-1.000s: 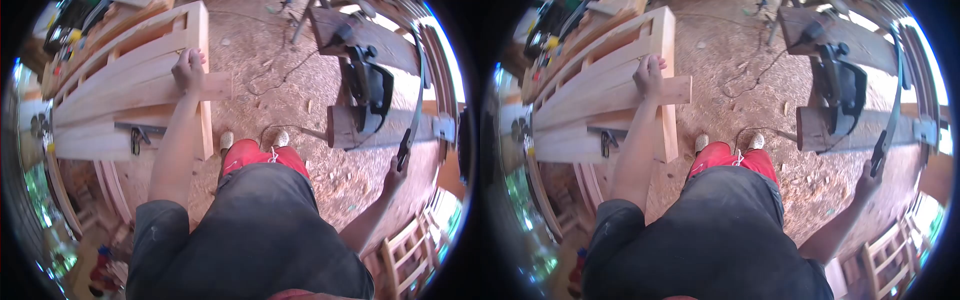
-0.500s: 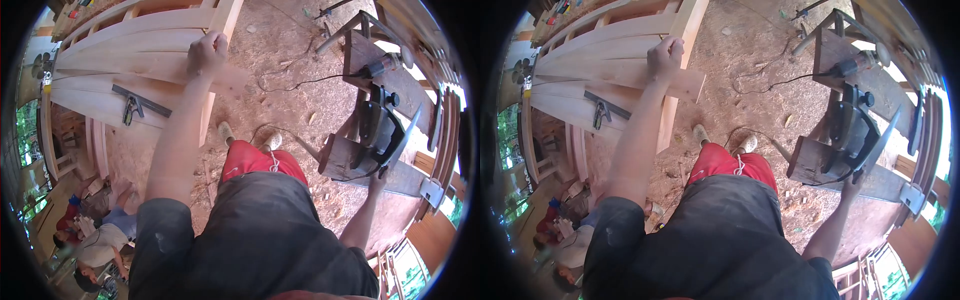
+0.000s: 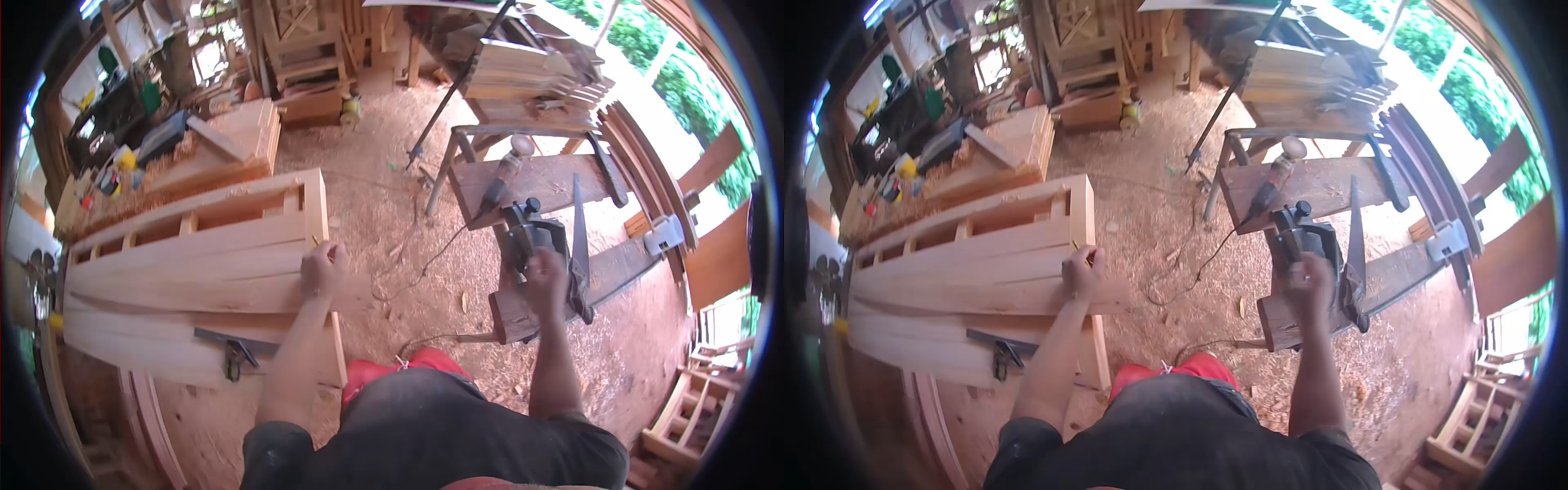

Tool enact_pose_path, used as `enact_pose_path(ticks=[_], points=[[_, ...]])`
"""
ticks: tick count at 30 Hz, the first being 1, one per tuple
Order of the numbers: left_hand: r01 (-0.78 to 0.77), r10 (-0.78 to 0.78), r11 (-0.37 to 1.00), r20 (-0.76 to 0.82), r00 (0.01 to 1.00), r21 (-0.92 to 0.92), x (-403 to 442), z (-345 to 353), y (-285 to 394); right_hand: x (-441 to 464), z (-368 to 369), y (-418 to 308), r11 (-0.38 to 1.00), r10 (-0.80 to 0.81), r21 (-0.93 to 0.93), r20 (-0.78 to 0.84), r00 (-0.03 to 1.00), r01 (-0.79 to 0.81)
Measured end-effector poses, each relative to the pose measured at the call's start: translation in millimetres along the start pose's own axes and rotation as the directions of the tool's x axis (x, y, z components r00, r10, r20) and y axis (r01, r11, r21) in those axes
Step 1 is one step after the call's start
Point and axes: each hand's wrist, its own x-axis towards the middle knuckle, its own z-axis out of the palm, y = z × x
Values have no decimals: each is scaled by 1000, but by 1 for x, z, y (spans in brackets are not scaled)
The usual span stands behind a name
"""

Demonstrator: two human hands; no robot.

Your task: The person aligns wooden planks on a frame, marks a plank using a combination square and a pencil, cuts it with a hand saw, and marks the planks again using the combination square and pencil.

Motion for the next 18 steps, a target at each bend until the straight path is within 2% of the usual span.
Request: enact_pose_path(ticks=[3,4,5,6,7,9,10,12,15,18], points=[[-71,62,992,-81,995,-109,-6,-3,-2,-62,65,-61,981,-147,172,318,937,95],[-112,89,981,-146,985,-161,-9,-3,-2,-86,93,-71,971,-144,233,431,891,44],[-108,83,976,-136,987,-189,-17,-9,0,-98,90,-114,972,-21,203,581,814,-120],[-102,76,971,-126,989,-214,-26,-18,2,-113,102,-131,963,-51,234,646,762,-134],[-94,67,967,-118,991,-236,-36,-28,5,-117,90,-163,934,-44,276,722,690,-228],[-137,118,971,-106,987,-194,-63,-47,3,-134,116,-166,914,-81,313,766,638,-259],[-156,140,972,-102,985,-175,-74,-55,2,-137,136,-163,895,-80,340,761,644,-291],[-62,46,974,-79,996,-220,-95,-70,4,-138,168,-157,857,-76,381,759,647,-347],[137,-171,929,-72,983,-343,-120,-76,-1,-111,179,-183,588,-77,307,942,326,-749],[326,-426,787,-79,901,-524,-131,-83,-2,-101,203,-192,607,-202,376,925,321,-701]])
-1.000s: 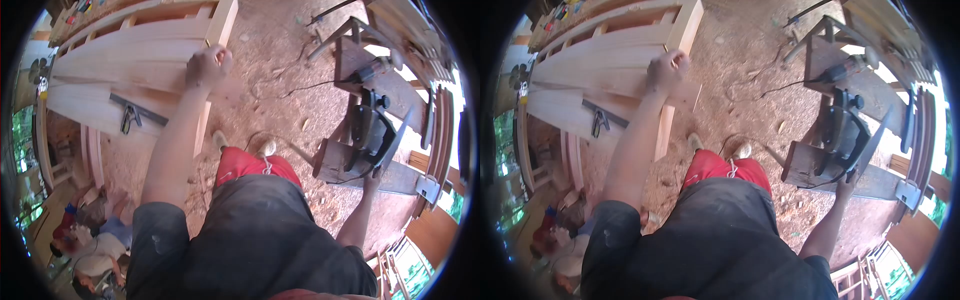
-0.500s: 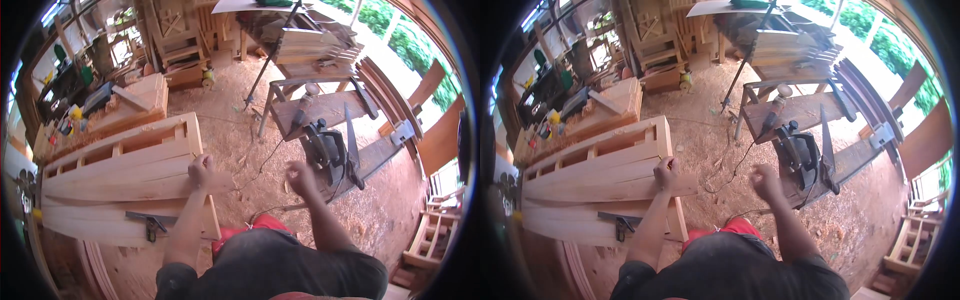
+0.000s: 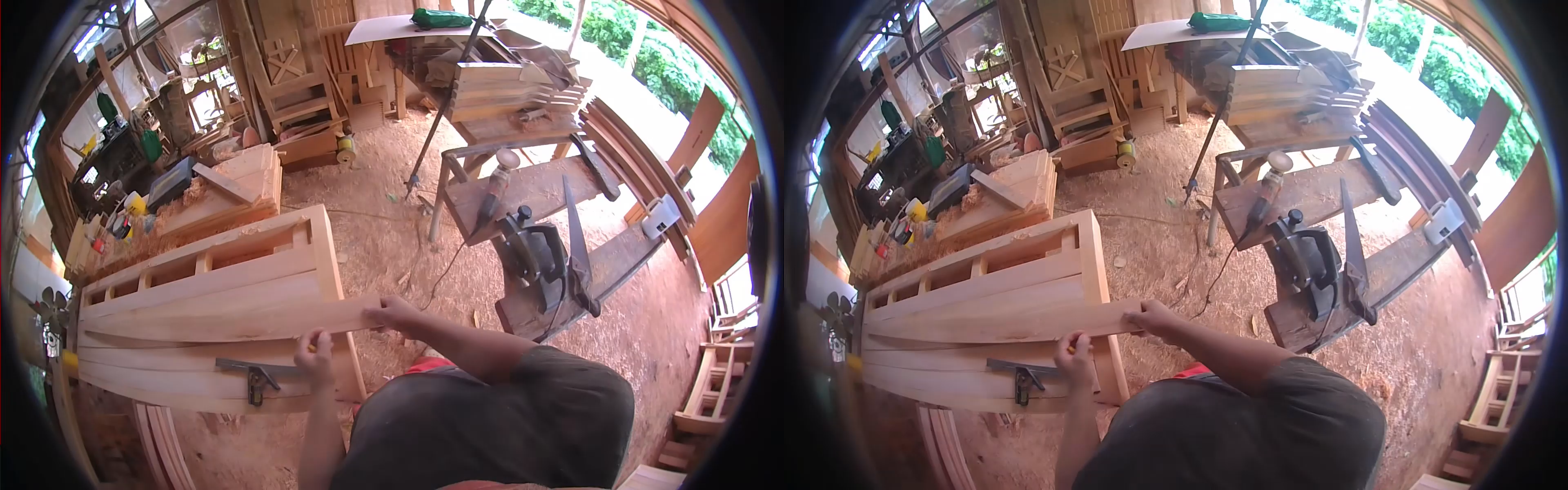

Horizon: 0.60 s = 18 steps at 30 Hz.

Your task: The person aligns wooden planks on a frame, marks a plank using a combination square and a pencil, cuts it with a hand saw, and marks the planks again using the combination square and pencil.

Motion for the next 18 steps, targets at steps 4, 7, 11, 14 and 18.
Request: enact_pose_path(ticks=[4,7,11,14,18], points=[[222,-246,953,-97,964,-208,5,-20,-15,-2,-10,0,1000,-6,-10,58,998,7],[270,-430,818,-228,874,-508,2,-21,22,-24,-34,-5,999,-23,-24,64,998,25],[216,-449,805,-329,831,-552,32,-38,29,-89,-79,-55,998,-60,-10,-72,996,59],[226,-499,786,-374,782,-576,72,-66,22,-125,-118,-71,979,-164,-135,-76,983,153],[247,-445,832,-330,832,-497,121,-138,-27,-187,-138,-97,969,-186,-173,-36,982,177]])
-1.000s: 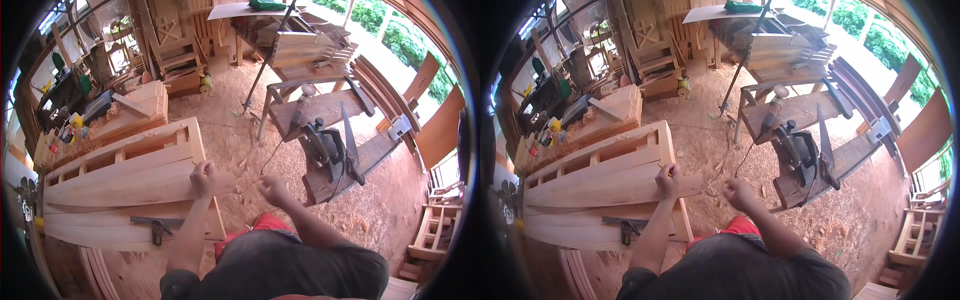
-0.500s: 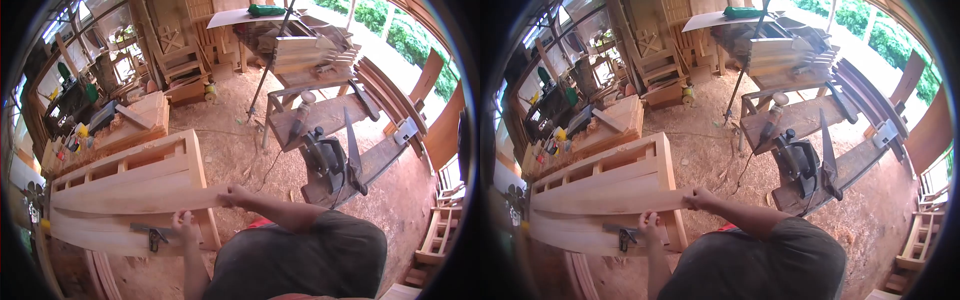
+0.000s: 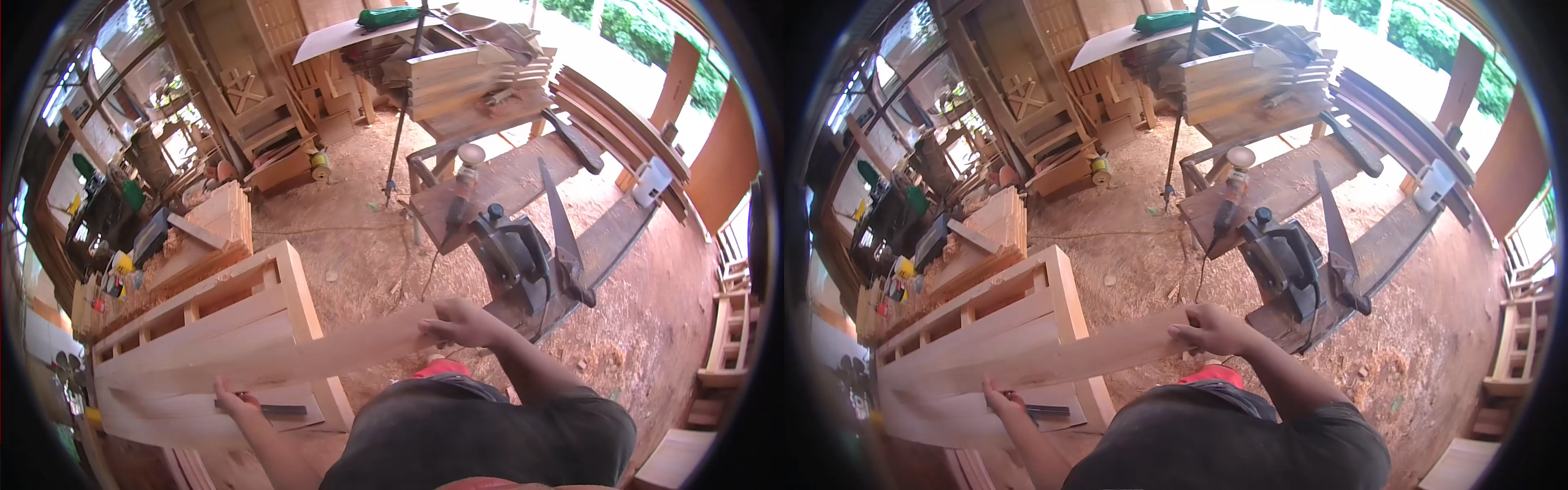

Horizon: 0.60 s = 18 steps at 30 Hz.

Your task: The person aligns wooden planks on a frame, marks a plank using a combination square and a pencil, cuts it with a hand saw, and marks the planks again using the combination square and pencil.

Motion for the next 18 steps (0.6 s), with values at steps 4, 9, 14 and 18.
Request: enact_pose_path(ticks=[4,9,14,18], points=[[2,-1,1000,9,1000,-25,0,3,33,-33,-6,3,965,105,-235,-55,993,-115],[-8,10,999,39,999,-53,30,-19,14,-28,-3,57,916,176,-355,-56,983,-184],[-56,62,985,27,998,-165,-56,22,34,-9,-33,112,819,320,-498,-16,947,-285],[-196,191,947,-43,981,-254,-141,46,83,12,-31,141,715,468,-634,122,875,-294]])
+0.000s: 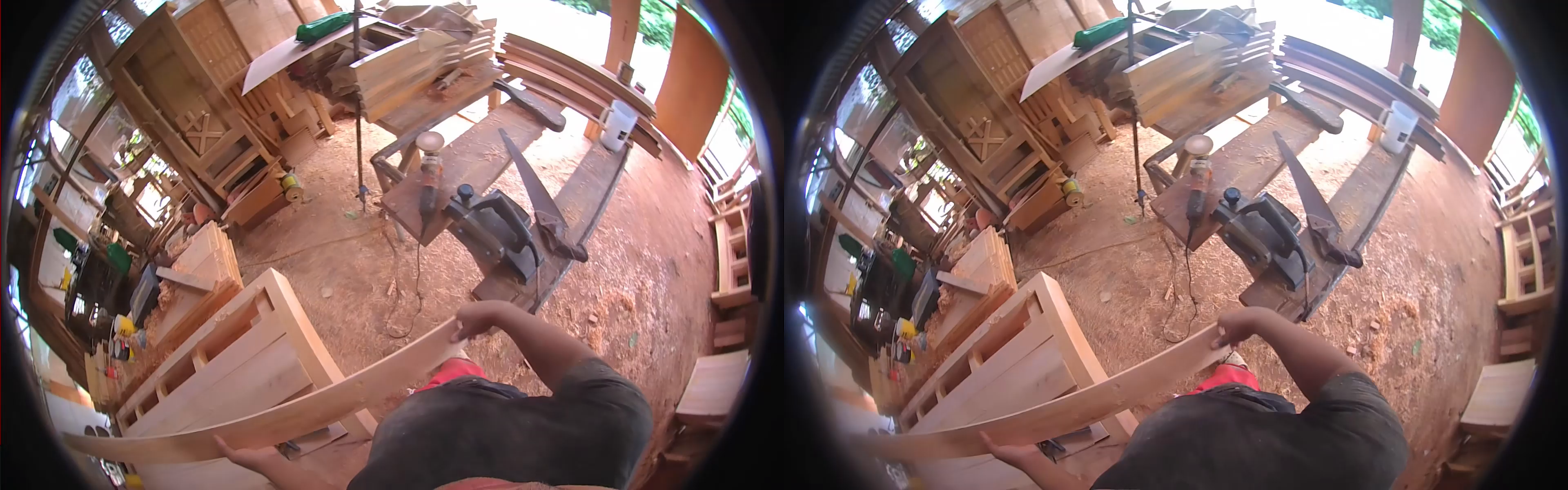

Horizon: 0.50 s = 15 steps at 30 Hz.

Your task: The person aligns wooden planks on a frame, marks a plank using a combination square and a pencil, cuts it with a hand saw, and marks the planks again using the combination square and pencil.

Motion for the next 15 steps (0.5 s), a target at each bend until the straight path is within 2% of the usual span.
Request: enact_pose_path(ticks=[1,5,7,8,10,11,14,15], points=[[-36,36,999,18,999,-29,-3,-1,9,9,5,2,998,-10,-64,54,999,14],[-240,239,970,42,970,32,-50,21,58,75,60,18,988,-152,-24,-20,988,151],[-308,301,949,100,948,66,-99,49,72,104,87,12,979,-130,157,12,991,126],[-361,351,926,108,930,106,-86,32,71,122,103,5,993,-118,15,-32,993,118],[-452,441,874,100,892,179,-79,11,68,133,122,-6,965,-186,-188,-15,982,180],[-494,485,842,94,869,217,-81,7,69,115,115,-22,923,-271,-275,31,962,269],[-492,509,832,0,861,256,-127,17,71,98,80,-58,794,-401,-350,315,860,498],[-487,514,831,-38,857,268,-137,17,71,113,81,-56,792,-361,-380,340,868,478]])
